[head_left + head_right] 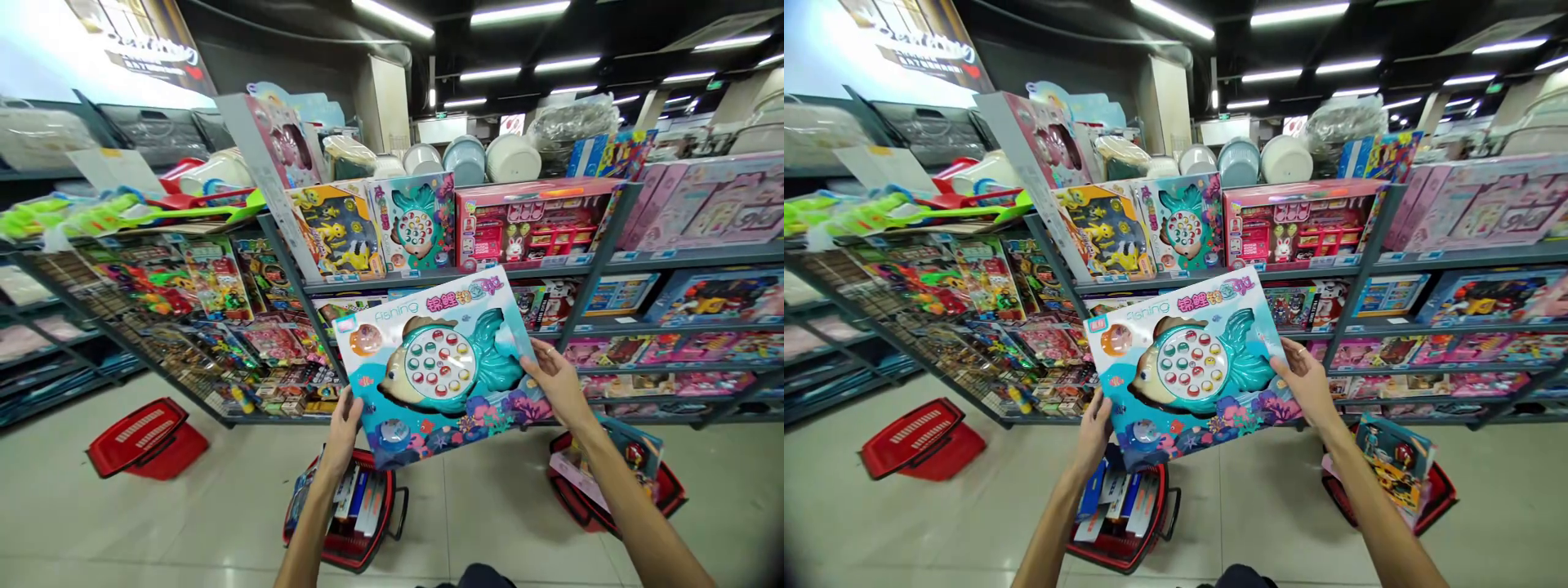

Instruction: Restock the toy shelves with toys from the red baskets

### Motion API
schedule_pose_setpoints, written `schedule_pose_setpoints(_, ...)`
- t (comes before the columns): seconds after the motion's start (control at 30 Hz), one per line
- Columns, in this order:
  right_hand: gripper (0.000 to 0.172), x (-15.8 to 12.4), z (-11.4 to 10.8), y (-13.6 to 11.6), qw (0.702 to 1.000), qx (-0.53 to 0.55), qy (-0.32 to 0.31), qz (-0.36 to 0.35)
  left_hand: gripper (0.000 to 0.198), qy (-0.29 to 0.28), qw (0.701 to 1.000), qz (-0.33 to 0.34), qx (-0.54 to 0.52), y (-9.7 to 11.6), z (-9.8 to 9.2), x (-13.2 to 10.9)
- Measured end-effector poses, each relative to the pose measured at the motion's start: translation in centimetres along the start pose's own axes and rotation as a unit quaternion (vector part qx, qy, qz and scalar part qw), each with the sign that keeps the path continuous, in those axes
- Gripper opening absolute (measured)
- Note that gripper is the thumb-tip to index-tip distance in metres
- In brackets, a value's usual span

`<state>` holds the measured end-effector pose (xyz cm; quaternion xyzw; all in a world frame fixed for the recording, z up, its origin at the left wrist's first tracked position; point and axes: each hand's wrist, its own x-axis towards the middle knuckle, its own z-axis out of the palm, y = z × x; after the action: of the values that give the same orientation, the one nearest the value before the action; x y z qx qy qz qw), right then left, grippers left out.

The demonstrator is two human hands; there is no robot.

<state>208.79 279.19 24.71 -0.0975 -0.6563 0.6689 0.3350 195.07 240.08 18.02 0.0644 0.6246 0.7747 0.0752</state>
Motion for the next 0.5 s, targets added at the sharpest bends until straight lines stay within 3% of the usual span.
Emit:
schedule_pose_setpoints(0.1, 0.064, 3.3, -1.4, -4.5, 0.994, -0.047, -0.075, -0.065, 0.09, -0.042, 0.999, 0.013, -0.024, 2.0, -0.4, 1.2)
schedule_pose_setpoints(0.23, 0.066, 8.2, -1.0, -12.6, 0.954, -0.154, -0.207, -0.156, 0.089, -0.043, 0.992, 0.117, 0.018, 5.8, 0.3, 3.3)
schedule_pose_setpoints(0.33, 0.069, 12.1, 1.2, -17.6, 0.907, -0.224, -0.274, -0.229, 0.096, -0.083, 0.97, 0.178, 0.146, 8.3, 2.4, 5.0)
schedule_pose_setpoints(0.4, 0.071, 14.9, 3.1, -20.1, 0.881, -0.245, -0.306, -0.264, 0.09, -0.101, 0.957, 0.188, 0.196, 9.1, 4.3, 6.2)
schedule_pose_setpoints(0.5, 0.075, 18.6, 4.8, -22.5, 0.866, -0.24, -0.336, -0.283, 0.072, -0.054, 0.965, 0.188, 0.173, 8.4, 6.9, 7.6)
